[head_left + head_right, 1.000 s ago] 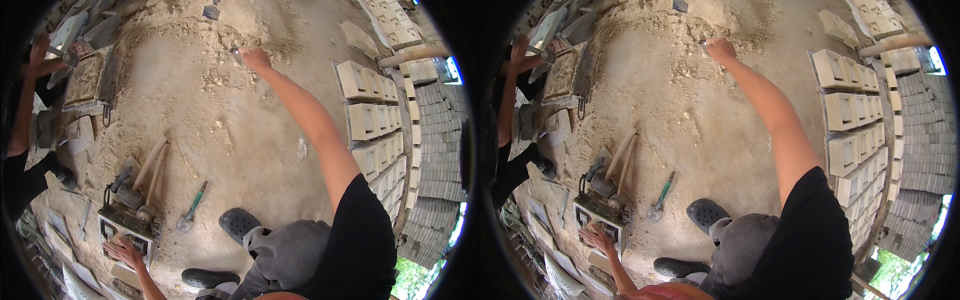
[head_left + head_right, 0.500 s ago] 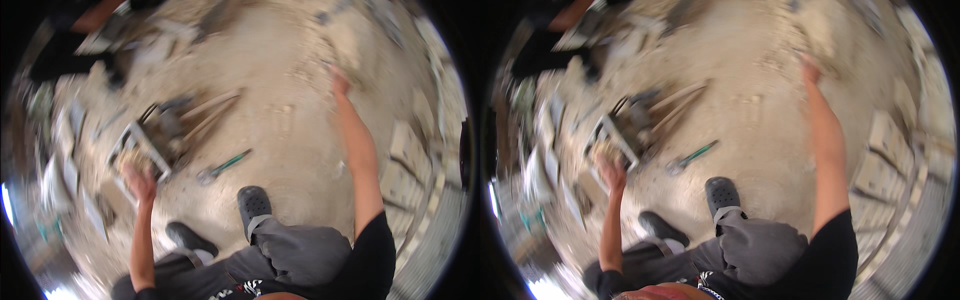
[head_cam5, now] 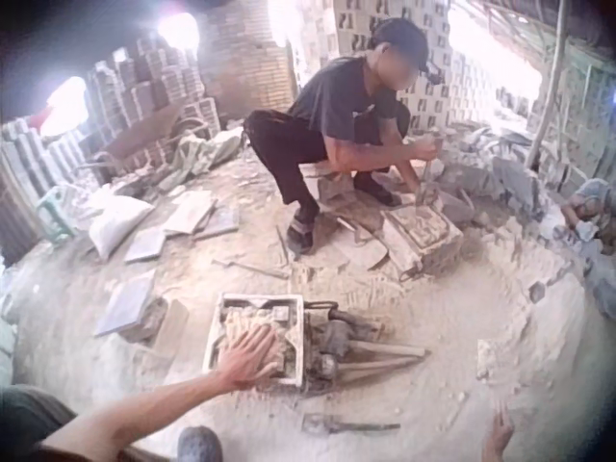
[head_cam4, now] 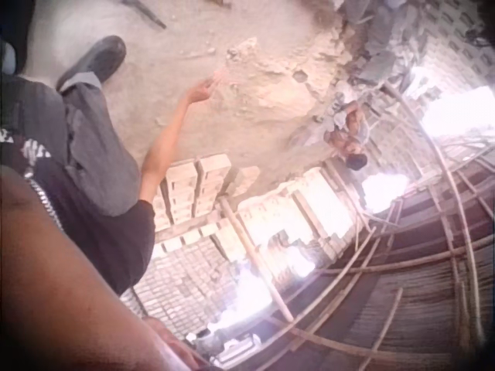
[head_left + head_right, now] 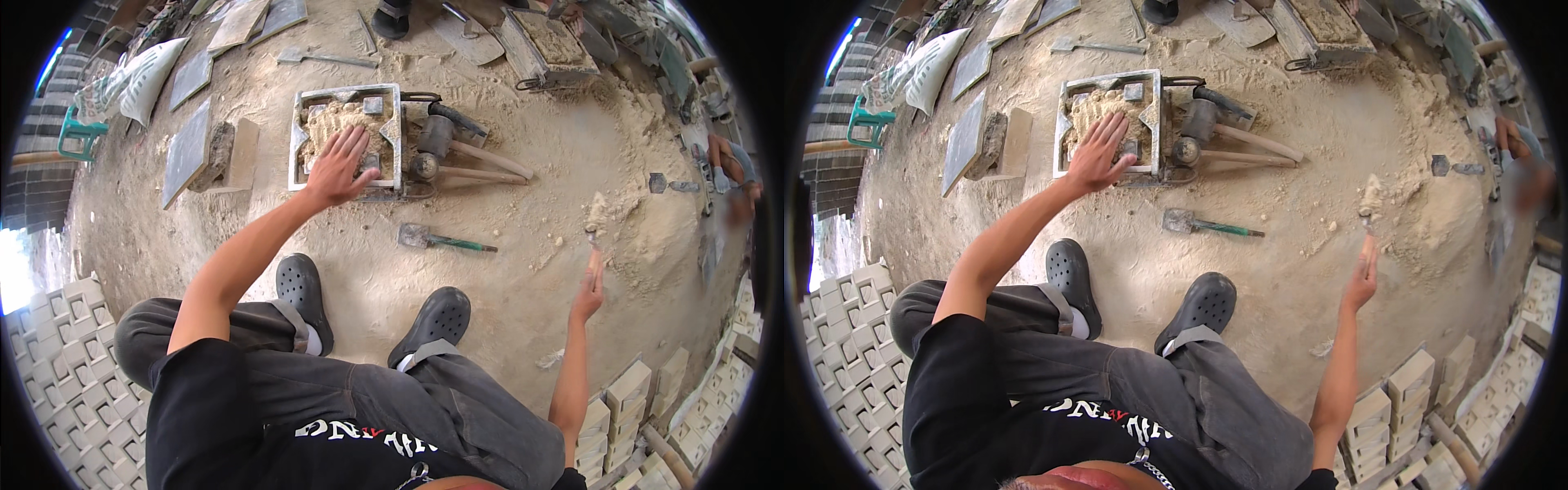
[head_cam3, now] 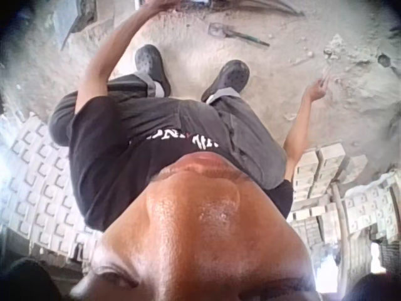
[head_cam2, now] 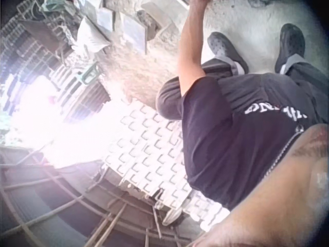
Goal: The person carves and finishes a decorative masonry tile by hand. They use a small trowel-like tool to scrape and shape the internal contours of the stone design, then clear away debris and dust with their hands.
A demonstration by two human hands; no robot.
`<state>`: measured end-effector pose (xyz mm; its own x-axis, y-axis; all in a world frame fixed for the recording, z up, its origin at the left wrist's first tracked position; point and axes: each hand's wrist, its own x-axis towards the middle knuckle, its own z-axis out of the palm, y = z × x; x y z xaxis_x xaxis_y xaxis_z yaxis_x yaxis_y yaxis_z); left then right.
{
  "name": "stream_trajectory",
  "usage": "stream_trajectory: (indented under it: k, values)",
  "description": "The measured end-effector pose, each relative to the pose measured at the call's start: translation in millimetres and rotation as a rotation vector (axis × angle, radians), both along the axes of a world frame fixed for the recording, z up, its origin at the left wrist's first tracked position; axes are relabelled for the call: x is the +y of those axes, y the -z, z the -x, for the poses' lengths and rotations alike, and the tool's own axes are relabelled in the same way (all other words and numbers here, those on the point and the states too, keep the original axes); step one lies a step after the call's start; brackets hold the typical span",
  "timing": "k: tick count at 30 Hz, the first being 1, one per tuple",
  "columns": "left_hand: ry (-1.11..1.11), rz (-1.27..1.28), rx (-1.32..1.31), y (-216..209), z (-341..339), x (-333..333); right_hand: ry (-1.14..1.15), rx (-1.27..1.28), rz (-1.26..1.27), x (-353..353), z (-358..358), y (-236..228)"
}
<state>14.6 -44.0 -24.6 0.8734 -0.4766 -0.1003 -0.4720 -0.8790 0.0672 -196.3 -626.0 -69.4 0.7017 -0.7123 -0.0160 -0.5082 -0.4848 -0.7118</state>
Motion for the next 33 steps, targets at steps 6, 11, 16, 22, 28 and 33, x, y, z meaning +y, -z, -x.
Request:
stream_trajectory:
  k: [6, 11, 16, 22, 28, 33]
  values:
    - [-0.107, -0.097, -0.047, 5, -40, 35, -0.241, -0.073, -0.002, 97, -13, -48]
    - [-0.220, -0.094, -0.095, 2, -44, 62, -0.502, -0.086, 0.051, 171, -47, -86]
    - [-0.087, 0.010, -0.092, 9, -41, 62, -0.770, -0.140, 0.125, 241, -99, -116]
    - [-0.292, 0.066, -0.148, 26, -60, 102, -1.013, -0.304, 0.347, 332, -182, -113]
    - [-0.192, 0.161, -0.059, 18, -77, 117, -1.120, -0.202, 0.489, 390, -220, -119]
    - [-0.185, 0.283, -0.089, 27, -79, 120, -1.161, -0.331, 0.596, 410, -234, -110]
